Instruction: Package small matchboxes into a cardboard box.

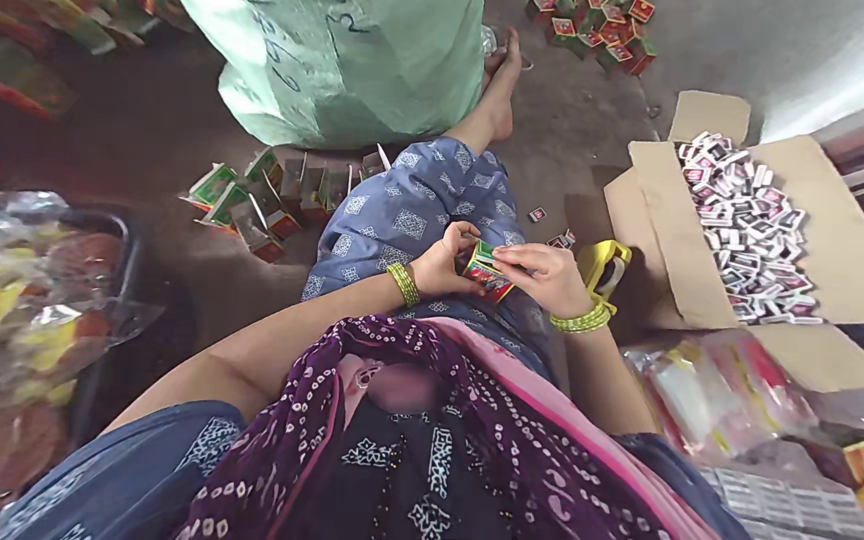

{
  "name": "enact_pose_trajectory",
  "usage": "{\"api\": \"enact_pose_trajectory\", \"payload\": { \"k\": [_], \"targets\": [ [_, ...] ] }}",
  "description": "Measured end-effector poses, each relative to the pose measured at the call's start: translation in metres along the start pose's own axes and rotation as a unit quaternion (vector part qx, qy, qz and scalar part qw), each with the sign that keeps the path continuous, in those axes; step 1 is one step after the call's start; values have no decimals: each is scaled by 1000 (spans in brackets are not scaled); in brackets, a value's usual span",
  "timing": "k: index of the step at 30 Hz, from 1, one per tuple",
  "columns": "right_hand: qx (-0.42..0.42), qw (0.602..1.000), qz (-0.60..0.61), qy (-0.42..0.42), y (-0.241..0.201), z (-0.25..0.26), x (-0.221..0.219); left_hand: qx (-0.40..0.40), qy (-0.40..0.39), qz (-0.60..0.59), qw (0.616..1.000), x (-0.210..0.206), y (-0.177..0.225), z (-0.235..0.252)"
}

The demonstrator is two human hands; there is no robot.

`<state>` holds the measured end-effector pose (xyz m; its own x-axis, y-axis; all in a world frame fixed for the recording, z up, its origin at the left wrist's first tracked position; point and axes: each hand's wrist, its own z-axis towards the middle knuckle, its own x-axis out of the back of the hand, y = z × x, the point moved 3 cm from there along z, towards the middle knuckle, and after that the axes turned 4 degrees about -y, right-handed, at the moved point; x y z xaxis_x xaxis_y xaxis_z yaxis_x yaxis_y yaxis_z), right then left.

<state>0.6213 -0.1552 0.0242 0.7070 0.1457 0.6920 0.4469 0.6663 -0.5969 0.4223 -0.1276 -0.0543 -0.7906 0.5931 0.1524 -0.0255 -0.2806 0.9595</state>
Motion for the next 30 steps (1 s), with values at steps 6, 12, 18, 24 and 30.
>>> {"api": "enact_pose_trajectory", "payload": {
  "k": [6, 12, 18, 24, 30],
  "targets": [
    [20, 998, -39, -48, 0, 2, 1, 19, -2, -7, 1000, -1, 0, 1],
    [4, 995, -83, -49, -1, -8, -7, 53, 12, -19, 998, 1, -3, 1],
    [-9, 988, -123, 92, 0, -38, -33, 68, 23, -24, 997, -2, -5, 0],
    [-130, 987, 41, 88, 9, -46, -10, -41, 18, 32, 998, -1, 4, -2],
    [-471, 851, -139, 185, 63, -133, 78, 7, 53, -2, 999, 4, 6, -7]
  ]
}}
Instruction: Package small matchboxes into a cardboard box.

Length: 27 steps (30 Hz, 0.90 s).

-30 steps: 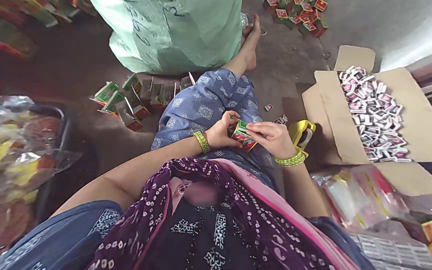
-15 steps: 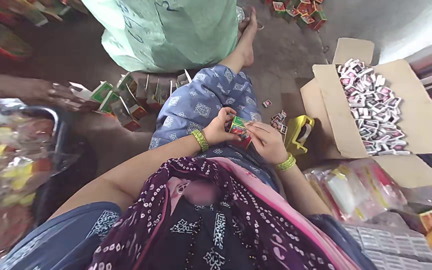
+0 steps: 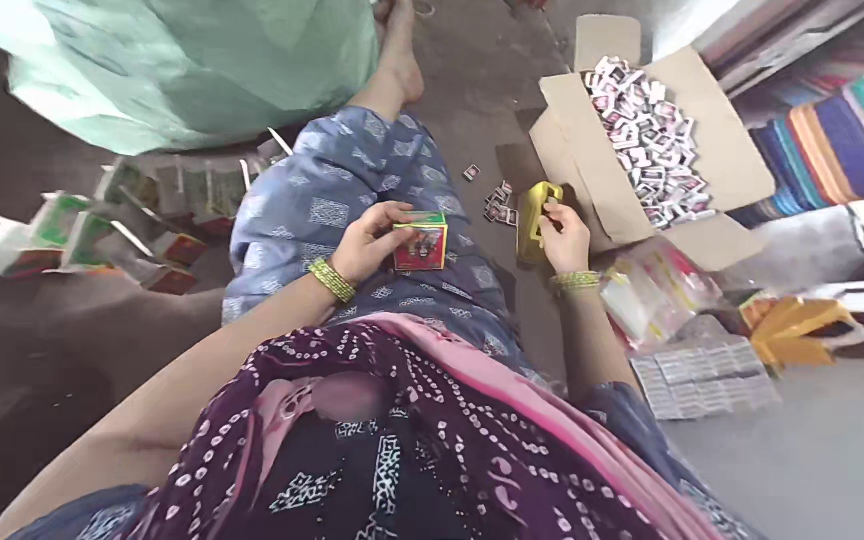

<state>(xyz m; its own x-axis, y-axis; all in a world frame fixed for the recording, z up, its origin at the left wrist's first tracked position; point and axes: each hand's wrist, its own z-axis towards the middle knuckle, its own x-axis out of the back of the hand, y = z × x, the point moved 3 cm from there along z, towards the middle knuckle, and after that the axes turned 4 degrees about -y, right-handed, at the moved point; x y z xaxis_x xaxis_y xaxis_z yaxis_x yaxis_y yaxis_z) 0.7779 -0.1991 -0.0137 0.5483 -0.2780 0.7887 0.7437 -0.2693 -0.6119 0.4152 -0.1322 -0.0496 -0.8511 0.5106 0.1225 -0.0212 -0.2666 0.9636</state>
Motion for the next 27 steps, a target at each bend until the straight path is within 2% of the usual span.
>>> {"api": "enact_pose_trajectory", "payload": {
  "k": [2, 3, 5, 7, 11, 16, 22, 25, 27],
  "targets": [
    [-131, 989, -60, -23, 43, 5, 15, -3, -7, -12, 1000, 0, -2, 1],
    [-169, 982, -73, -39, 62, 7, 17, -2, -4, -15, 1000, 0, -3, 2],
    [-192, 976, -69, -72, 94, 10, 13, 8, -3, -22, 1000, 0, -7, 4],
    [-176, 980, -37, -91, 112, 11, 5, 14, -8, -29, 999, 1, -10, 6],
    [-170, 981, 12, -96, 115, 20, -4, 19, -4, -43, 999, 1, -10, 4],
    [-238, 968, 47, -60, 110, 26, -9, 13, -3, -40, 999, 0, -7, 1],
    [-305, 936, 175, -23, 112, 20, -5, 12, -7, -37, 999, 0, -7, 2],
    [-321, 919, 225, -40, 104, 8, 2, 9, -6, -24, 1000, 1, -8, 2],
    [-310, 924, 216, -55, 105, -1, 2, 7, -7, -24, 1000, 1, -8, 2]
  ]
}}
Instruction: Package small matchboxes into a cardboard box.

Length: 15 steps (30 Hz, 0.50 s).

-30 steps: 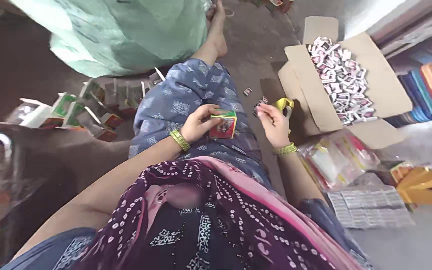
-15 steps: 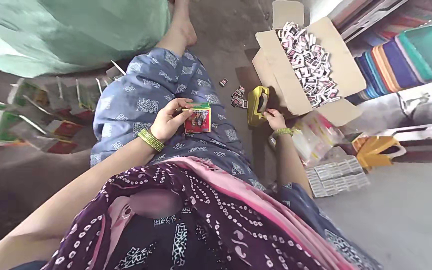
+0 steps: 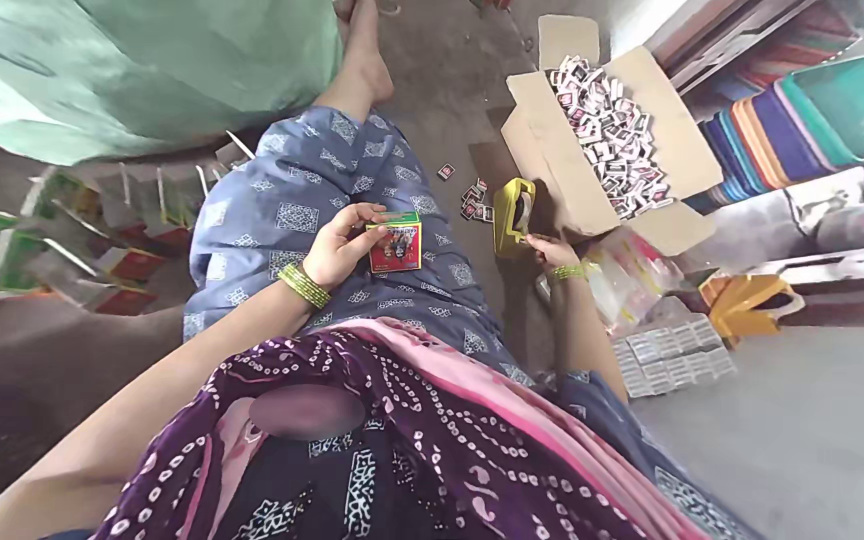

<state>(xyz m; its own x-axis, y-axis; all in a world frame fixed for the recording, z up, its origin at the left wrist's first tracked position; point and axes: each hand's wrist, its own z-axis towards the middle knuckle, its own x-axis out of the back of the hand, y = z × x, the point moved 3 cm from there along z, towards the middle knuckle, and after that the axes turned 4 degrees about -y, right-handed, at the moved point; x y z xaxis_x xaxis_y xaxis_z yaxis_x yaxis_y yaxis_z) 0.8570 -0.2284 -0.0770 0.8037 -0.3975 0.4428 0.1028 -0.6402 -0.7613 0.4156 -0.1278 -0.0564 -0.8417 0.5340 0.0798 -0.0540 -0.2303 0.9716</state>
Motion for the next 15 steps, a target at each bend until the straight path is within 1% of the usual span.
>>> {"api": "enact_pose_trajectory", "payload": {
  "k": [2, 5, 8, 12, 14, 15],
  "targets": [
    [8, 998, -60, 5, 7, -7, -1, 1, -1, -5, 1000, -1, 0, 0],
    [-3, 991, -136, 11, 13, -13, -4, 7, 5, -9, 1000, -2, 0, 0],
    [-1, 989, -146, 30, 13, -15, -11, 14, 2, -7, 1000, -1, 1, -1],
    [7, 990, -126, 65, 11, -20, -16, 10, 2, -15, 1000, -1, 2, -2],
    [34, 983, -155, 92, 9, -22, -18, 11, 5, -13, 1000, -2, 2, -2],
    [41, 974, -199, 99, 7, -23, -18, 12, 5, -12, 1000, -2, 3, -2]
  ]
}}
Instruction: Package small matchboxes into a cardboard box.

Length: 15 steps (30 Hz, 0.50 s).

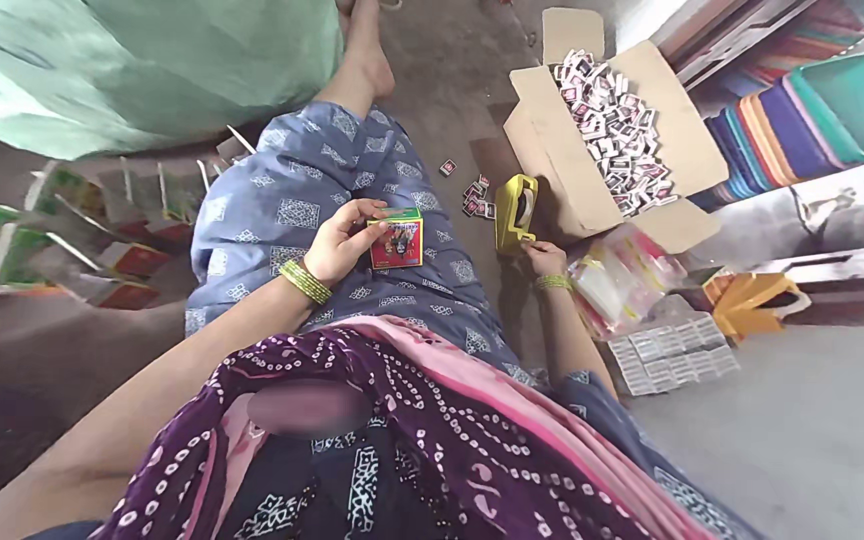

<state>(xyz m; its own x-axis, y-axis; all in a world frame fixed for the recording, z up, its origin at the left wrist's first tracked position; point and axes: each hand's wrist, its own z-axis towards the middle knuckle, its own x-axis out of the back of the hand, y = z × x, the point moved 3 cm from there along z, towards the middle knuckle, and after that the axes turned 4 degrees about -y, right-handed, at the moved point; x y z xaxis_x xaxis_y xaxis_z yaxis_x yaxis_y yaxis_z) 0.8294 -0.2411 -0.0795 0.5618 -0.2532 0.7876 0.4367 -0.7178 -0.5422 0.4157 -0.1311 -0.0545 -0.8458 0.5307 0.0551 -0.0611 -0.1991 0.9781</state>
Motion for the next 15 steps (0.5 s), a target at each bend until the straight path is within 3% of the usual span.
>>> {"api": "enact_pose_trajectory", "payload": {
  "k": [3, 5, 8, 12, 15],
  "targets": [
    [-6, 994, -108, -16, -2, -7, 1, 1, -3, 6, 1000, -1, 1, 0],
    [22, 998, -48, -34, -3, -6, -3, 7, -2, 15, 1000, -2, 3, 0],
    [97, 980, 113, -129, -36, -24, -9, -4, 2, 40, 999, -3, 8, 0],
    [187, 882, 364, -235, -115, -81, -27, -25, 11, 73, 997, -4, 9, 6],
    [242, 837, 377, -314, -164, -119, -44, -35, 12, 75, 996, -5, 7, 7]
  ]
}}
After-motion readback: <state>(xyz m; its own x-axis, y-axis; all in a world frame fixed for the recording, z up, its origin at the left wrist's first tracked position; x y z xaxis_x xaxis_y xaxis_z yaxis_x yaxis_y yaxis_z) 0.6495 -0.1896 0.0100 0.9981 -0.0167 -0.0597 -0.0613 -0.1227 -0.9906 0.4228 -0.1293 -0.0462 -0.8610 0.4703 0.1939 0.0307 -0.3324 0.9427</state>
